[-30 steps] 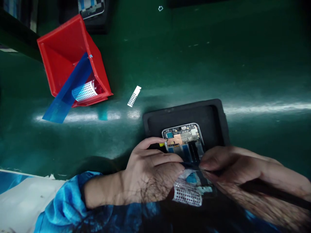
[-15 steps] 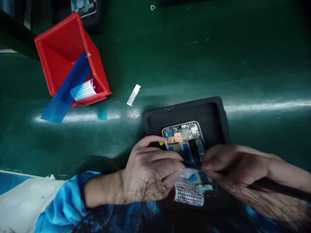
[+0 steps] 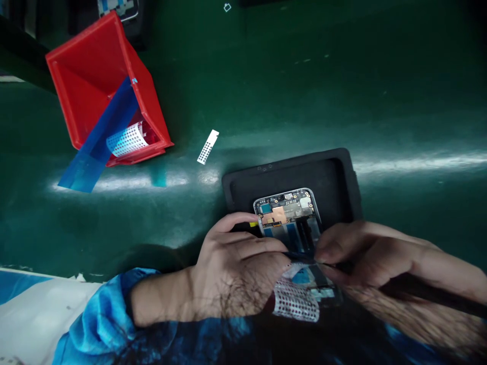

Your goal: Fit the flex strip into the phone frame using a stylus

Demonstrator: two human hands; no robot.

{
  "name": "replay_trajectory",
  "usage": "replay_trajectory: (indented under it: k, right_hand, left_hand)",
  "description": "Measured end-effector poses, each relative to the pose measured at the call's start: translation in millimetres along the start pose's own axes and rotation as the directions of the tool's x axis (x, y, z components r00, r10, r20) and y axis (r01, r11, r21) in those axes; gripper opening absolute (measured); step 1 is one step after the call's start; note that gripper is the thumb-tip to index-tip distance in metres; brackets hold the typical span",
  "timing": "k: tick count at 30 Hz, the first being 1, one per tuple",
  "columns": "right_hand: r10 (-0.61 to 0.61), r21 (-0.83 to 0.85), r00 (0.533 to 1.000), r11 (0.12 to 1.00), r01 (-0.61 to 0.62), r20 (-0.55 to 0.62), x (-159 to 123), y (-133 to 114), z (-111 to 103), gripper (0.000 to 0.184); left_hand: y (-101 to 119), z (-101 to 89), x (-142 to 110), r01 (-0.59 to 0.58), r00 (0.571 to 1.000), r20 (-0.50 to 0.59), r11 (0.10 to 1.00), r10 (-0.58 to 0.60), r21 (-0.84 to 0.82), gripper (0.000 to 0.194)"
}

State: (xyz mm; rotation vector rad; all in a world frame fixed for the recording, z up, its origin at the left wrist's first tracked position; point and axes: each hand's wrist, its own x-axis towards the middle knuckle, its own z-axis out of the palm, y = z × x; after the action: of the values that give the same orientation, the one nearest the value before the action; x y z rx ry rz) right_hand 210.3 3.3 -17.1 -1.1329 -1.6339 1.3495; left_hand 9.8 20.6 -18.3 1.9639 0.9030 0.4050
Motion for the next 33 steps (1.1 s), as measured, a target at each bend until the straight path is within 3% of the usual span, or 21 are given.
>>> replay_trajectory:
  k: [5, 10, 23, 30, 33]
  right_hand:
    - [-0.06, -0.022, 0.997, 0.998, 0.061, 0.05, 3.3, -2.0, -3.2, 0.011]
    - [-0.024, 0.002, 0.999, 1.0, 0.024, 0.03, 2.4, 0.3, -1.0, 0.011]
    - [-0.004, 0.031, 0.999, 1.0, 0.003, 0.04, -3.6, 0.5, -1.6, 0.005]
    - [-0.001, 0.12, 1.0, 0.993, 0.003, -0.017, -2.3, 3.8, -3.6, 0.006]
    - [0.092, 0.119, 0.981, 0.99, -0.073, -0.169, 0.8, 3.9, -2.2, 0.019]
  left_hand:
    - [0.6, -3.0, 1.0, -0.031, 0.999, 0.036, 1.0, 0.031, 0.002, 0.015]
    - [-1.0, -2.5, -0.2, -0.021, 0.997, 0.075, 1.0, 0.022, -0.019, 0.018]
    - [0.2, 2.4, -1.0, -0.028, 1.0, -0.009, 0.999, 0.028, 0.038, 0.013]
    - [5.3, 3.1, 2.1, -0.009, 0.999, -0.046, 0.993, 0.014, 0.115, 0.013]
    - [4.5, 2.3, 2.8, -0.004, 0.999, -0.046, 0.993, 0.009, 0.119, 0.012]
